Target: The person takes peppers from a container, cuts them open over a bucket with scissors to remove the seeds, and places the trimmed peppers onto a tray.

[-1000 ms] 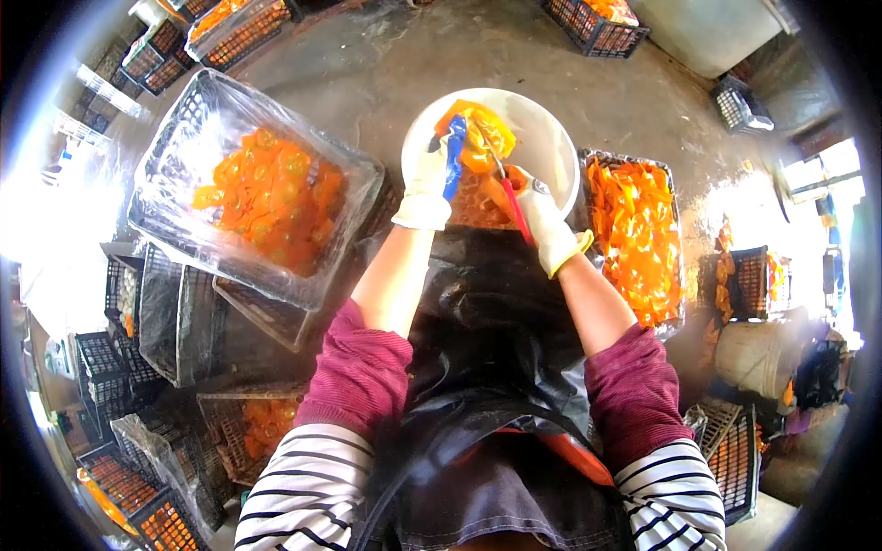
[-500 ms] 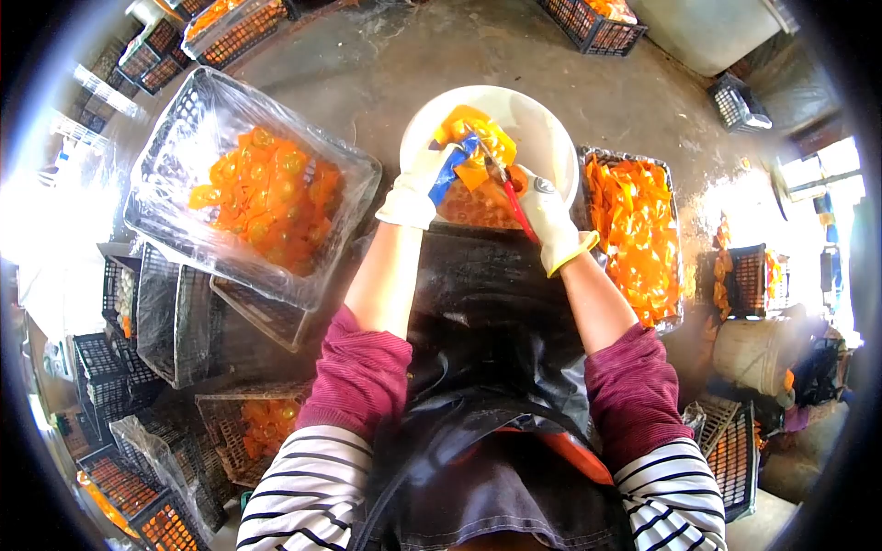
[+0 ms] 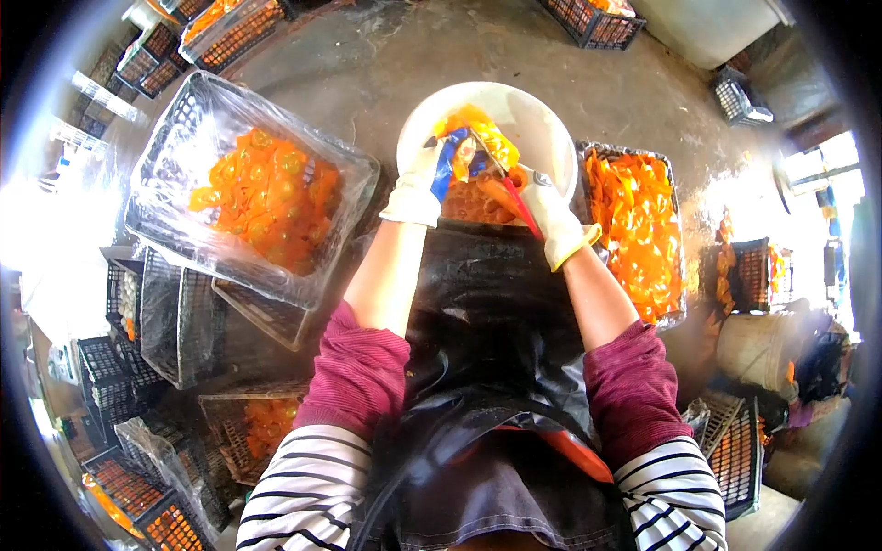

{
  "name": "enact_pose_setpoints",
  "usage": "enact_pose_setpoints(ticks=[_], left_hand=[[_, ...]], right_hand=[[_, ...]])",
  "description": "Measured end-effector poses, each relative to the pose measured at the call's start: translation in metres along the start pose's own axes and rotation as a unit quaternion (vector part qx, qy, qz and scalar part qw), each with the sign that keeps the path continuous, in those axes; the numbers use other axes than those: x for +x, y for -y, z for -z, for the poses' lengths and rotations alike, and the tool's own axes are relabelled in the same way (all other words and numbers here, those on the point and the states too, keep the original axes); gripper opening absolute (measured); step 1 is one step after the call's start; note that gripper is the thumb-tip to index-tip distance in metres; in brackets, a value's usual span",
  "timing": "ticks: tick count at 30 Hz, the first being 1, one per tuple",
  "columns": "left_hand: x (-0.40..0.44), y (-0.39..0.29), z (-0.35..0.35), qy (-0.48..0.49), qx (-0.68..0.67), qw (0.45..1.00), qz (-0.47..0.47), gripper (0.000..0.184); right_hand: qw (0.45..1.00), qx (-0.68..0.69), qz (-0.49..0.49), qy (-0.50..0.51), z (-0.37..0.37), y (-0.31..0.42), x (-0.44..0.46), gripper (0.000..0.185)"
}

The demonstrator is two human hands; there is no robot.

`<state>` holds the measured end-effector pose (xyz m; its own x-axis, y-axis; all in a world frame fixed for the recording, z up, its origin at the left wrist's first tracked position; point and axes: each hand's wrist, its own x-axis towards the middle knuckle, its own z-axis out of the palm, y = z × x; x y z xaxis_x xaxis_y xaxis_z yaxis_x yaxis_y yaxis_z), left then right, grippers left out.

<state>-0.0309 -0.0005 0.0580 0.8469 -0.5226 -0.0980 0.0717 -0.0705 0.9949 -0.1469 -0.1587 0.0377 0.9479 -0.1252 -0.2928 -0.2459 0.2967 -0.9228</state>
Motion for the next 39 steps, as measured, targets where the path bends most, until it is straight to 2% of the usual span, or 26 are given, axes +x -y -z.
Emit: enact_pose_setpoints(ticks=[1,3,5,9,11,13,15,16,17,18,20,21,24,25,26,27,28,29,30,31,32,34,35,36,37,39], left_hand=[[0.000,-0.001,-0.002,-0.004,-0.029,0.999,0.016,0.038],[-0.002,-0.007,-0.013,-0.033,-0.208,0.972,0.105,0.039],[-0.001,-0.010,-0.016,-0.034,-0.214,0.970,0.112,0.034],[0.011,0.011,-0.015,0.030,-0.219,0.970,0.104,0.037],[0.014,0.018,-0.017,0.034,-0.158,0.985,0.058,0.039],[0.001,-0.005,-0.024,0.000,-0.073,0.996,0.046,0.046],[0.003,-0.010,-0.028,-0.064,0.080,0.994,0.034,0.049],[0.004,-0.010,-0.028,-0.096,0.156,0.983,0.029,0.051],[0.008,0.001,-0.027,-0.126,0.202,0.971,-0.038,0.053],[0.001,-0.009,-0.027,-0.110,0.198,0.974,-0.009,0.051],[-0.014,-0.040,-0.028,-0.083,0.189,0.977,0.044,0.047],[-0.008,-0.020,-0.026,-0.121,0.243,0.960,-0.073,0.044],[-0.004,-0.003,-0.017,-0.050,0.017,0.993,-0.107,0.042],[-0.001,0.001,-0.016,-0.034,-0.033,0.997,-0.065,0.042],[0.002,0.005,-0.014,-0.023,-0.082,0.996,-0.023,0.041],[0.002,0.006,-0.012,0.019,-0.229,0.970,-0.080,0.040],[-0.005,-0.009,-0.009,0.001,-0.243,0.963,-0.117,0.040],[-0.018,-0.037,0.005,0.020,-0.254,0.965,-0.067,0.038],[-0.030,-0.063,0.016,0.042,-0.269,0.962,-0.016,0.037],[-0.028,-0.071,0.023,0.018,-0.176,0.979,-0.100,0.037],[-0.028,-0.082,0.030,0.013,-0.210,0.972,-0.103,0.038],[-0.027,-0.103,0.043,0.002,-0.277,0.954,-0.111,0.039],[-0.020,-0.096,0.058,-0.025,-0.224,0.965,-0.136,0.038],[-0.011,-0.081,0.074,-0.052,-0.170,0.971,-0.158,0.038],[-0.006,-0.066,0.090,-0.102,-0.140,0.972,-0.158,0.038],[0.006,-0.017,0.141,-0.190,-0.110,0.973,-0.069,0.038]], right_hand=[[0.998,-0.059,0.001,0.005,0.004,-0.002,0.007,0.037],[0.993,-0.119,-0.023,0.003,0.011,-0.001,0.007,0.036],[0.990,-0.121,-0.073,-0.011,-0.010,0.037,-0.018,0.035],[0.979,-0.162,0.067,-0.103,0.000,0.024,-0.017,0.023],[0.978,-0.146,0.090,-0.116,0.026,-0.010,0.006,0.023],[0.990,-0.035,0.071,-0.112,0.024,-0.013,0.007,0.023],[0.983,-0.101,0.069,-0.134,0.012,0.000,0.000,0.023],[0.953,-0.244,0.086,-0.157,0.005,0.012,-0.006,0.023],[0.932,-0.309,0.096,-0.165,0.002,0.013,-0.009,0.023],[0.906,-0.372,0.105,-0.175,0.000,0.015,-0.011,0.022],[0.918,-0.336,0.123,-0.172,0.001,0.012,-0.011,0.022],[0.925,-0.311,0.137,-0.170,0.000,0.012,-0.012,0.022],[0.942,-0.224,0.181,-0.174,-0.008,0.016,-0.018,0.024],[0.949,-0.177,0.194,-0.174,-0.013,0.017,-0.017,0.026],[0.963,-0.052,0.211,-0.157,-0.018,0.019,-0.014,0.028],[0.962,0.058,0.229,-0.139,-0.024,0.020,-0.012,0.030],[0.952,0.137,0.243,-0.129,-0.017,0.010,0.005,0.034],[0.965,0.118,0.177,-0.150,0.012,-0.003,0.025,0.037],[0.971,0.082,0.158,-0.158,0.012,0.001,0.021,0.036],[0.976,0.008,0.142,-0.167,-0.004,0.015,0.005,0.036],[0.976,-0.023,0.132,-0.172,-0.008,0.023,-0.004,0.036],[0.979,0.041,0.100,-0.171,0.000,0.030,-0.009,0.037],[0.985,0.069,0.110,-0.111,0.017,0.025,-0.010,0.040],[0.978,-0.029,0.110,-0.175,-0.007,0.045,-0.025,0.045],[0.970,-0.017,0.126,-0.208,-0.008,0.048,-0.026,0.045],[0.949,0.053,0.184,-0.252,-0.004,0.052,-0.021,0.045]])
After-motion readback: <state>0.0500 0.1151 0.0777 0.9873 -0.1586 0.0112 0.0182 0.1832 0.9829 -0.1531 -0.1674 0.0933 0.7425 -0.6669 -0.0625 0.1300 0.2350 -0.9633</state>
